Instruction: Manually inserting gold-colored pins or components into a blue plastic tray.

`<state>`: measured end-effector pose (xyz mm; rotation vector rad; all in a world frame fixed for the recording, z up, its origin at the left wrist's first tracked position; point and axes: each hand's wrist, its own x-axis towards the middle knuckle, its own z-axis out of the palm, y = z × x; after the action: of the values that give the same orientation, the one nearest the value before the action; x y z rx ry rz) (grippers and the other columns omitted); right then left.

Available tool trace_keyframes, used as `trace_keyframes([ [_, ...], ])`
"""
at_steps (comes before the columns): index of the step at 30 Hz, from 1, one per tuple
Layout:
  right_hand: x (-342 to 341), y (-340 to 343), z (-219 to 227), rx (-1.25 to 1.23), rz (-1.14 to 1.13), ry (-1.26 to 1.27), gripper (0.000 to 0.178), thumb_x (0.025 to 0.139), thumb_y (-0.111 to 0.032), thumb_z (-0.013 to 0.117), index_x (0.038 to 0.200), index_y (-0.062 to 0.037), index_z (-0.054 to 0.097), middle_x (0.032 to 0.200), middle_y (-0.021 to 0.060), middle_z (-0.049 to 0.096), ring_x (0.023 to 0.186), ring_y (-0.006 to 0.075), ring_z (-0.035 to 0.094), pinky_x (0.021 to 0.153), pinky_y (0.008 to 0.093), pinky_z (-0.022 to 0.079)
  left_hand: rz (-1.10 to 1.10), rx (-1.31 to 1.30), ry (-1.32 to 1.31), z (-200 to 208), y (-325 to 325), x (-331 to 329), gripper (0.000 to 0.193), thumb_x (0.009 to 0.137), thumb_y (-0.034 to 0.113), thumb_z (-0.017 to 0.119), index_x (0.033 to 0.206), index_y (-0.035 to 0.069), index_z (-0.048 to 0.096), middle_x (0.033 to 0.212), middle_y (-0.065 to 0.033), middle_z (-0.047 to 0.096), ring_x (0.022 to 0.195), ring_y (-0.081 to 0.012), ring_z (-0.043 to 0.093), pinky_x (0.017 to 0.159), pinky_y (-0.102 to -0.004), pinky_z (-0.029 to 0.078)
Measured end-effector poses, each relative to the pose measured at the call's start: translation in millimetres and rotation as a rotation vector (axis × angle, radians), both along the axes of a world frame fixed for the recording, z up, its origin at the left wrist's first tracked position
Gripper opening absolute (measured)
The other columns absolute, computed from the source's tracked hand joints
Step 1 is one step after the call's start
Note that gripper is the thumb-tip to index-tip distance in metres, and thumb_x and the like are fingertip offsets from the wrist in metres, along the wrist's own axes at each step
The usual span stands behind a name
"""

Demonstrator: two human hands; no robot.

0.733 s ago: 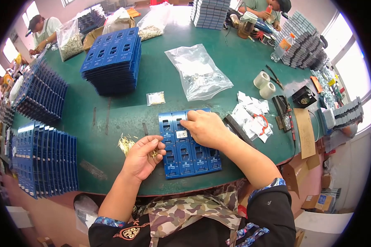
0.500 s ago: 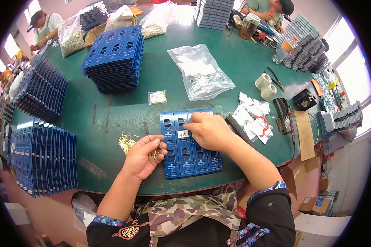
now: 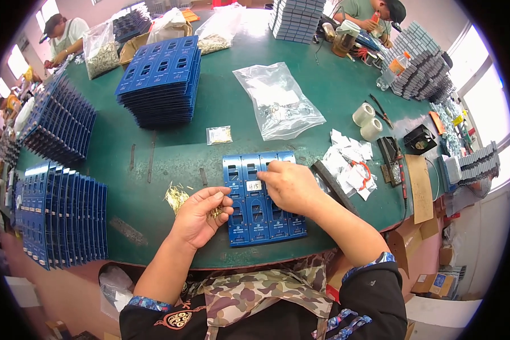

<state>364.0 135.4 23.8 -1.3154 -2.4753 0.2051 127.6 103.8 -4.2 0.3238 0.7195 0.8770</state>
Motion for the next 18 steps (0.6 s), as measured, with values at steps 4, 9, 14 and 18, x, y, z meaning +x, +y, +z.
trace_keyframes([
  [4,-4.3,-0.7,1.3,0.033,0.055,-0.034,0.020,0.077,-0.009,0.060,0.096,-0.0078,0.068,0.079,0.0064,0.057,0.075,0.0273,0.061,0.065,0.0381,0.051,-0.002,-0.009,0.006,-0.9,-0.8,-1.1,0.018,0.094,0.009,0.055,0.108,-0.001,0.060,0.089,-0.0085,0.065,0.078,-0.0160,0.064,0.067,-0.0253,0.053],
  [9,-3.2,0.8,-1.9,-0.008,0.024,-0.008,0.020,0.077,-0.009,0.060,0.095,-0.0081,0.069,0.080,0.0069,0.058,0.076,0.0274,0.062,0.065,0.0385,0.051,0.000,0.004,0.011,-0.9,0.8,-0.4,0.019,0.094,0.009,0.055,0.109,-0.001,0.059,0.088,-0.0084,0.065,0.077,-0.0159,0.064,0.067,-0.0248,0.054],
  [14,-4.8,1.9,-1.0,-0.049,0.026,-0.002,0.020,0.078,-0.009,0.060,0.095,-0.0084,0.069,0.081,0.0074,0.059,0.076,0.0277,0.062,0.065,0.0392,0.051,0.007,0.007,-0.006,-0.9,0.2,-4.2,0.019,0.094,0.009,0.055,0.109,-0.001,0.059,0.089,-0.0092,0.065,0.077,-0.0159,0.065,0.068,-0.0252,0.055],
  [18,-3.0,4.4,-2.6,-0.019,0.030,0.057,0.020,0.078,-0.007,0.061,0.096,-0.0078,0.068,0.080,0.0080,0.058,0.074,0.0284,0.061,0.064,0.0390,0.050,-0.019,-0.008,-0.006,0.2,0.2,-0.6,0.018,0.093,0.008,0.056,0.108,-0.002,0.061,0.089,-0.0095,0.066,0.076,-0.0161,0.066,0.066,-0.0246,0.056],
])
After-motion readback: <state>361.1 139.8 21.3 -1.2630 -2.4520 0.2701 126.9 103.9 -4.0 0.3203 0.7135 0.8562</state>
